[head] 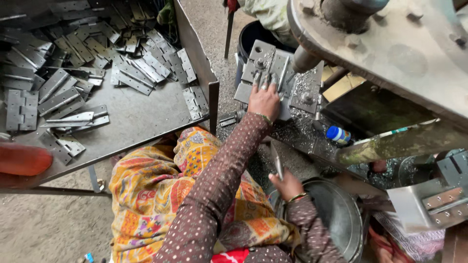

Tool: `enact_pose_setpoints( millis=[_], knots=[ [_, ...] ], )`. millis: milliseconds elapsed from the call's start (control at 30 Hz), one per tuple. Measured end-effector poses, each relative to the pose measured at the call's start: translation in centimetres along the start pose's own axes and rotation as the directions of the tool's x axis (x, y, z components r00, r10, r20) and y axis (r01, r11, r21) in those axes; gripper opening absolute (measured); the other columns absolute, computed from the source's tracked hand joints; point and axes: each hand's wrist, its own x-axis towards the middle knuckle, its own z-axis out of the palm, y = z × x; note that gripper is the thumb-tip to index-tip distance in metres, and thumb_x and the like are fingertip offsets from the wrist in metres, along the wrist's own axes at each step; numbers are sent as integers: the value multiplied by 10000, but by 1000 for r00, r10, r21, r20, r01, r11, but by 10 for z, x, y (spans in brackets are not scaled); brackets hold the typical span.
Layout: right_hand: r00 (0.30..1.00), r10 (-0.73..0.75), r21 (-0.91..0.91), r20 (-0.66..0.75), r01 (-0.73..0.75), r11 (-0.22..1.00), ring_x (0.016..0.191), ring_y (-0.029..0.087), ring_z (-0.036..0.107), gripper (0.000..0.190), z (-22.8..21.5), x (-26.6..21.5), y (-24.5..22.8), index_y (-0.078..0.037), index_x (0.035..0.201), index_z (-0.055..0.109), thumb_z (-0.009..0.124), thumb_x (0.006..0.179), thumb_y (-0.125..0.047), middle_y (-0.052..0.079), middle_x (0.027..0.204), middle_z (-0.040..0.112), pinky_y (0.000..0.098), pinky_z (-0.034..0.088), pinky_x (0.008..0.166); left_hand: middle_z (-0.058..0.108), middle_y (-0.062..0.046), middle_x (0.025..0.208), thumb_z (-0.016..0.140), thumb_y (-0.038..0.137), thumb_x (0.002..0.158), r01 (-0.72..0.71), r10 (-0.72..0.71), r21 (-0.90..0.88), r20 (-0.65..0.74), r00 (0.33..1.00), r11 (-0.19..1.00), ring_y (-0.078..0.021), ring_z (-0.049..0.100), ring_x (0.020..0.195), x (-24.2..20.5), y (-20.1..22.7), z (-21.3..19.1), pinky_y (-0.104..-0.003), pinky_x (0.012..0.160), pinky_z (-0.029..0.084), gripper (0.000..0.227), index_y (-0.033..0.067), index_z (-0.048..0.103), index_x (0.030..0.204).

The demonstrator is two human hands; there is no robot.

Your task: The person picks metal hinges from a tray and places them into a press machine to process them. They handle the hinges one at a time, repeatedly loading and unloading the press, then placing the processed pieces into a metal bowl.

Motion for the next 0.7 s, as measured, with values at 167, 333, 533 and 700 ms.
enact_pose_setpoints(
  millis=[167,333,533,700],
  knots=[
    [987,-110,3,-118,112,994,626,304,711,486,-2,-2,8,-65,894,648,710,860,-545,132,683,674,436,555,594,561,-106,1399,581,166,949,40,-41,13,65,997,999,-263,527,1313,28,-7,7,-549,1193,236,211,84,744,1054],
    [929,-62,-3,-364,65,998,659,373,692,422,80,11,13,-61,1023,593,656,903,-460,162,739,681,486,523,582,569,-112,1386,581,137,921,14,-12,34,-73,997,999,-258,561,1253,40,-12,16,-564,1180,250,219,87,751,1050],
    [963,-66,-22,-263,62,998,706,400,688,451,62,12,11,-57,1038,608,657,920,-489,175,775,683,497,521,595,615,-108,1357,546,155,923,-6,11,40,-122,992,999,-246,697,1042,41,-14,22,-557,1117,320,233,86,767,904],
    [972,-49,-49,-231,39,998,771,349,732,570,-3,-26,-4,-77,1099,628,613,921,-618,164,826,714,459,570,679,649,-119,1270,499,145,1005,-58,57,20,40,998,998,-254,715,970,5,-11,7,-544,1198,304,252,93,746,999]
  ],
)
